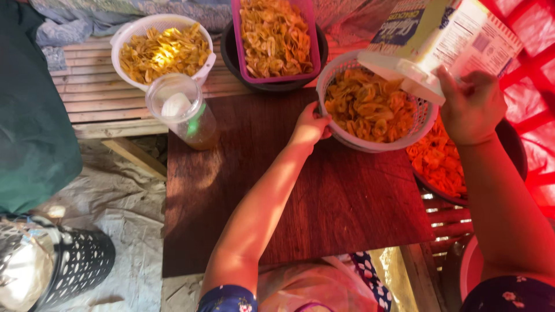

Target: The person transfers food items into containers by hand and using a scoop.

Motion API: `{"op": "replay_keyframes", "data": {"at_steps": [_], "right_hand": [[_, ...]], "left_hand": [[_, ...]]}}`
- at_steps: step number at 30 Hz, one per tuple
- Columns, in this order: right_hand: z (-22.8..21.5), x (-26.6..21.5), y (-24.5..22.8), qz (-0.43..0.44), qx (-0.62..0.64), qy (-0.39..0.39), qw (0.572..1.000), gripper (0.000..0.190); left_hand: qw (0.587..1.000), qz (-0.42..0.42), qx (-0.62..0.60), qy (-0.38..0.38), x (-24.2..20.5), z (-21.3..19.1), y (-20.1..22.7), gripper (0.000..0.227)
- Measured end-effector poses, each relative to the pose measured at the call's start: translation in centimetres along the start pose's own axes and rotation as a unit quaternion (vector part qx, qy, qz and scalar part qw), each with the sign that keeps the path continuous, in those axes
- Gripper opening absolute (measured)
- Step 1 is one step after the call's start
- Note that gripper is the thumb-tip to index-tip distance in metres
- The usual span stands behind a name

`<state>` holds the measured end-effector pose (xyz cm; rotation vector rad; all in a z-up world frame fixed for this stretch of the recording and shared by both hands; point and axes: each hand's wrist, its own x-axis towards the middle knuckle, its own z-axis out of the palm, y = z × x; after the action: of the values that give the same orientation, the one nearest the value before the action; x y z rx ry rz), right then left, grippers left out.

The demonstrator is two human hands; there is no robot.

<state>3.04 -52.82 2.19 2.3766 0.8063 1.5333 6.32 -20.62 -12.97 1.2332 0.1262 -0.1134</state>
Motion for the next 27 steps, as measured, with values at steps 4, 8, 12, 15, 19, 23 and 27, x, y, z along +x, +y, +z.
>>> {"op": "replay_keyframes", "data": {"at_steps": [4,8,12,15,19,23,27], "right_hand": [[0.5,-0.1,1.5,0.012,-0.005,-0.01,1.0,0.055],[0.1,-1.2,1.5,0.039,0.042,0.002,0.998,0.062],[-0.2,-0.5,1.6,0.084,0.036,-0.017,0.996,0.058],[-0.9,1.9,1.3,0.156,0.089,0.046,0.983,0.079],[1.4,4.3,0.3,0.233,0.213,0.157,0.936,0.092],[5.3,6.6,-2.6,0.366,0.609,0.184,0.679,0.079],[6.9,10.3,-10.0,0.386,0.735,0.123,0.544,0.079]], "left_hand": [[1.0,-0.008,0.01,-0.003,-0.7,-0.3,-0.1,0.062],[1.0,-0.006,0.013,-0.008,0.4,-0.1,0.6,0.06],[1.0,0.009,-0.017,-0.023,0.2,-0.4,-0.7,0.057],[0.999,-0.026,0.001,-0.024,-0.4,-0.6,-0.4,0.063],[0.992,0.067,0.096,0.036,-1.6,-2.7,4.6,0.068],[0.962,0.203,0.165,0.086,-5.4,-6.8,14.4,0.067],[0.925,0.315,0.195,0.08,-10.5,-8.3,19.7,0.064]]}}
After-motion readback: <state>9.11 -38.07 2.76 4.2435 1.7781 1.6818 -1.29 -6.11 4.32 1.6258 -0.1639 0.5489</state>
